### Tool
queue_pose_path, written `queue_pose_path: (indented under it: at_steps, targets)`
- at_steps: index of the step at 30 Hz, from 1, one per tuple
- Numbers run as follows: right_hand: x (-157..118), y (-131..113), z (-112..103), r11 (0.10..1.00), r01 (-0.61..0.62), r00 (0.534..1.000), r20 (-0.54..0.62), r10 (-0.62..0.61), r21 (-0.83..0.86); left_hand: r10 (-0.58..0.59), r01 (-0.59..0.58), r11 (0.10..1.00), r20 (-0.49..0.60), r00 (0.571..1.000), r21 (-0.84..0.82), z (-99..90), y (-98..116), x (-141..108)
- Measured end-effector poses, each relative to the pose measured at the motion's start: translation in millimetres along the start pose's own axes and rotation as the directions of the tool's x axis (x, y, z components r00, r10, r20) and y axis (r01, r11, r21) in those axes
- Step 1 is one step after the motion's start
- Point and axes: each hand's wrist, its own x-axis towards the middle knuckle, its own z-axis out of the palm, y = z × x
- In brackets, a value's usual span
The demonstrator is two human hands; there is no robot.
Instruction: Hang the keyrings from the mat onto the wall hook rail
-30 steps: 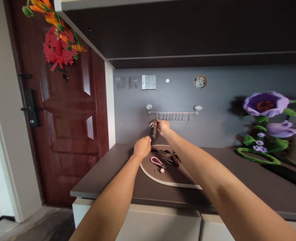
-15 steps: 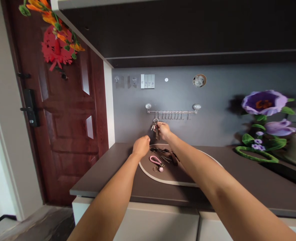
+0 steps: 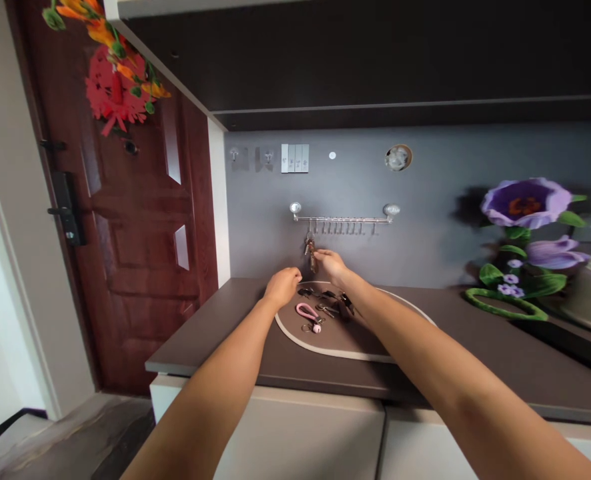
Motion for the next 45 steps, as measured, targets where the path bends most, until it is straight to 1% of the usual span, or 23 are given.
queue_pose_path:
  at_steps: [4, 9, 13, 16, 20, 23, 25, 27, 30, 32, 34, 36, 40, 45]
  targets:
    - [-12.5, -0.1, -8.8, 0.997, 0.017, 0.999, -0.027, -0.019, -0.073, 0.022, -0.022, 1.000, 0.034, 0.999, -0.001, 1.9, -1.7, 0.6]
    - [-32.1, 0.0, -20.8, 0.990, 0.034, 0.999, -0.008, -0.035, -0.135, 0.106, -0.108, 0.994, 0.078, 0.991, 0.027, 5.8, -4.7, 0.4]
    - [-46.0, 3.6, -29.2, 0.979, 0.068, 0.997, 0.034, -0.063, -0.192, 0.132, -0.138, 0.990, 0.125, 0.983, 0.039, 9.9, -6.6, 1.7]
    - [-49.9, 9.9, -34.5, 0.949, 0.102, 0.994, 0.058, -0.088, -0.298, 0.146, -0.156, 0.986, 0.159, 0.976, 0.052, 12.8, -8.4, 3.1]
    - [-48.3, 15.4, -38.3, 0.851, 0.194, 0.981, 0.094, -0.169, -0.488, 0.156, -0.178, 0.980, 0.215, 0.964, 0.087, 16.6, -11.8, 4.6]
    - [-48.2, 14.8, -37.6, 0.777, 0.280, 0.960, 0.152, -0.235, -0.564, 0.162, -0.198, 0.970, 0.239, 0.957, 0.137, 19.3, -13.4, 5.3]
    - [-50.0, 13.5, -35.9, 0.718, 0.322, 0.947, 0.198, -0.254, -0.618, 0.165, -0.209, 0.965, 0.249, 0.954, 0.160, 20.6, -13.9, 5.8]
    - [-52.5, 12.3, -34.1, 0.626, 0.357, 0.934, 0.261, -0.243, -0.693, 0.169, -0.220, 0.959, 0.266, 0.949, 0.176, 21.4, -14.6, 6.4]
    - [-56.0, 11.2, -31.5, 0.462, 0.403, 0.915, 0.350, -0.199, -0.790, 0.180, -0.242, 0.951, 0.291, 0.940, 0.194, 21.8, -15.9, 7.2]
    - [-57.5, 10.9, -30.0, 0.390, 0.423, 0.906, 0.380, -0.185, -0.818, 0.182, -0.248, 0.947, 0.296, 0.938, 0.205, 21.7, -16.3, 7.4]
    - [-58.4, 10.5, -28.7, 0.358, 0.434, 0.901, 0.395, -0.181, -0.827, 0.177, -0.246, 0.944, 0.293, 0.940, 0.219, 21.6, -15.4, 7.2]
    - [-58.8, 9.8, -28.0, 0.347, 0.437, 0.900, 0.399, -0.178, -0.830, 0.162, -0.233, 0.942, 0.282, 0.946, 0.240, 21.7, -13.2, 6.6]
    - [-59.1, 9.1, -28.4, 0.348, 0.421, 0.907, 0.386, -0.170, -0.838, 0.131, -0.199, 0.943, 0.250, 0.959, 0.268, 22.2, -8.5, 5.4]
    - [-58.5, 10.6, -30.0, 0.353, 0.396, 0.918, 0.364, -0.155, -0.848, 0.148, -0.207, 0.951, 0.249, 0.957, 0.231, 21.8, -8.1, 5.5]
